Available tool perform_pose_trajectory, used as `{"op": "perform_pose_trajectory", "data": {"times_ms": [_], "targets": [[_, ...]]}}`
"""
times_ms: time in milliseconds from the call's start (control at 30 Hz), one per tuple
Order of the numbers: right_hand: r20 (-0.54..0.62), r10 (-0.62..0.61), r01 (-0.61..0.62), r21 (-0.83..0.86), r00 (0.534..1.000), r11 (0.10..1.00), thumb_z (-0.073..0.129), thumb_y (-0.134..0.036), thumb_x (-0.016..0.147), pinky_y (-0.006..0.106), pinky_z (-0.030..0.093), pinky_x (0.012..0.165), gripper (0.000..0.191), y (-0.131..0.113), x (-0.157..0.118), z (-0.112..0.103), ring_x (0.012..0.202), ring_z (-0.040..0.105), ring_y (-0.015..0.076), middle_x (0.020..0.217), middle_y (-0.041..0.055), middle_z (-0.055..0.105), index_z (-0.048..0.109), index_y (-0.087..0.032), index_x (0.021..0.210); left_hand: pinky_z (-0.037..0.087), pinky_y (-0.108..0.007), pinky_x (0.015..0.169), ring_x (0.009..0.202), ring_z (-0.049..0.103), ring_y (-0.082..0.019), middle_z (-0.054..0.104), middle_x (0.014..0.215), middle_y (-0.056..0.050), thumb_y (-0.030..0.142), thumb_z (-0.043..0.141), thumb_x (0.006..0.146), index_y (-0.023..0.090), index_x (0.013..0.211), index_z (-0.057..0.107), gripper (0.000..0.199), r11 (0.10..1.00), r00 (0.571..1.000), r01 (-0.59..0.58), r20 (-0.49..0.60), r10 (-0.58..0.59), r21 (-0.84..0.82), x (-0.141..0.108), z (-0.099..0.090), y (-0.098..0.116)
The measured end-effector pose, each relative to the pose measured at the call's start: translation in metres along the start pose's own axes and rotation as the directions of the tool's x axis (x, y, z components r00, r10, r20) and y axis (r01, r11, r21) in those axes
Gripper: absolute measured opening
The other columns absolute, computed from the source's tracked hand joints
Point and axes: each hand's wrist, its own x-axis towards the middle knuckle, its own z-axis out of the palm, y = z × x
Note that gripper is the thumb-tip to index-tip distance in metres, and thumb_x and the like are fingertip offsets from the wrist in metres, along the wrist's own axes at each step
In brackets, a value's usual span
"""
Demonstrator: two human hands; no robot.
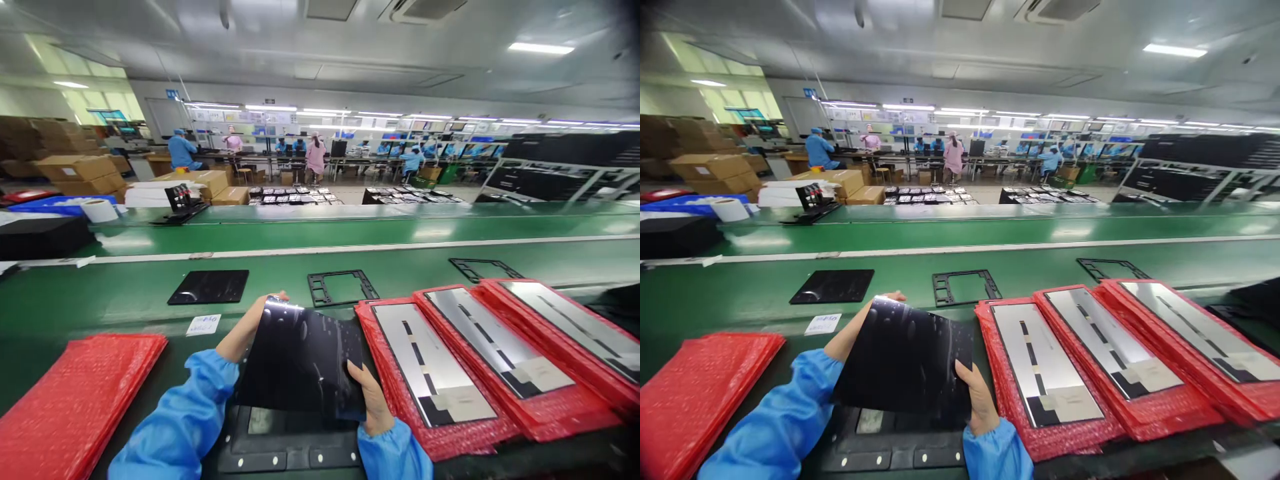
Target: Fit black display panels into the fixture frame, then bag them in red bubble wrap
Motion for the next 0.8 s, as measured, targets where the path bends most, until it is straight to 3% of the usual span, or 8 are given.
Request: {"op": "perform_pose_trajectory", "data": {"times_ms": [167,300,400,467,567,667,800], "targets": [[0.029,0.023,-0.026,0.121,0.999,0.992,0.082,-0.021,0.065,0.044,0.056,0.084,0.035,0.004,0.005,-0.002,0.094,0.071,0.0295,0.091,0.0088,0.077,0.071,-0.018,0.098,0.05,-0.045,0.088,0.105,0.059,-0.023,0.057,0.123,-0.01,0.034,0.058,0.089,0.017,0.121,0.056,0.036,0.923,0.976,-0.056,-0.176,0.132,0.381,0.074,0.065,-0.004],[0.006,-0.006,0.005,0.149,1.0,0.989,0.081,-0.021,0.067,0.043,0.057,0.083,0.035,0.005,0.011,-0.009,0.094,0.071,0.0289,0.091,0.0084,0.077,0.071,-0.018,0.1,0.049,-0.048,0.091,0.11,0.057,-0.025,0.055,0.128,-0.011,0.035,0.058,0.089,0.017,0.124,0.054,0.04,0.849,0.944,-0.032,-0.263,0.199,0.528,0.098,0.104,-0.01],[0.029,-0.013,0.009,0.148,1.0,0.989,0.079,-0.021,0.069,0.042,0.057,0.083,0.035,0.005,0.013,-0.013,0.096,0.07,0.0284,0.093,0.0088,0.077,0.07,-0.017,0.103,0.049,-0.048,0.091,0.111,0.056,-0.025,0.054,0.129,-0.011,0.035,0.058,0.089,0.017,0.124,0.054,0.039,0.836,0.925,-0.009,-0.314,0.216,0.548,0.106,0.113,-0.01],[0.029,-0.017,0.012,0.14,0.999,0.99,0.079,-0.02,0.07,0.043,0.056,0.084,0.039,0.004,0.013,-0.014,0.096,0.07,0.0284,0.094,0.009,0.076,0.068,-0.017,0.107,0.049,-0.047,0.091,0.11,0.057,-0.025,0.055,0.128,-0.011,0.034,0.058,0.089,0.017,0.124,0.054,0.039,0.851,0.917,0.003,-0.34,0.207,0.525,0.109,0.11,-0.008],[0.014,-0.015,0.014,0.118,1.0,0.993,0.081,-0.022,0.068,0.044,0.057,0.084,0.048,0.002,0.012,-0.012,0.096,0.07,0.0289,0.094,0.0093,0.076,0.065,-0.016,0.113,0.05,-0.047,0.09,0.109,0.057,-0.025,0.055,0.128,-0.011,0.034,0.059,0.089,0.016,0.124,0.054,0.04,0.898,0.919,0.022,-0.363,0.155,0.439,0.116,0.09,-0.001],[-0.008,-0.014,0.015,0.1,1.0,0.995,0.082,-0.023,0.066,0.045,0.057,0.083,0.058,0.0,0.01,-0.009,0.095,0.071,0.0298,0.09,0.0092,0.077,0.061,-0.015,0.12,0.051,-0.046,0.089,0.107,0.058,-0.024,0.055,0.126,-0.01,0.034,0.058,0.089,0.016,0.124,0.053,0.039,0.956,0.942,0.063,-0.333,0.038,0.286,0.122,0.056,0.007],[-0.03,-0.04,0.042,0.066,0.999,0.997,0.083,-0.023,0.065,0.046,0.057,0.084,0.068,-0.001,0.009,-0.008,0.093,0.071,0.0308,0.093,0.0103,0.077,0.056,-0.015,0.128,0.053,-0.043,0.084,0.101,0.061,-0.022,0.059,0.12,-0.009,0.035,0.057,0.09,0.016,0.12,0.056,0.036,0.994,0.98,0.112,-0.163,-0.111,-0.003,0.116,0.004,0.011]]}}
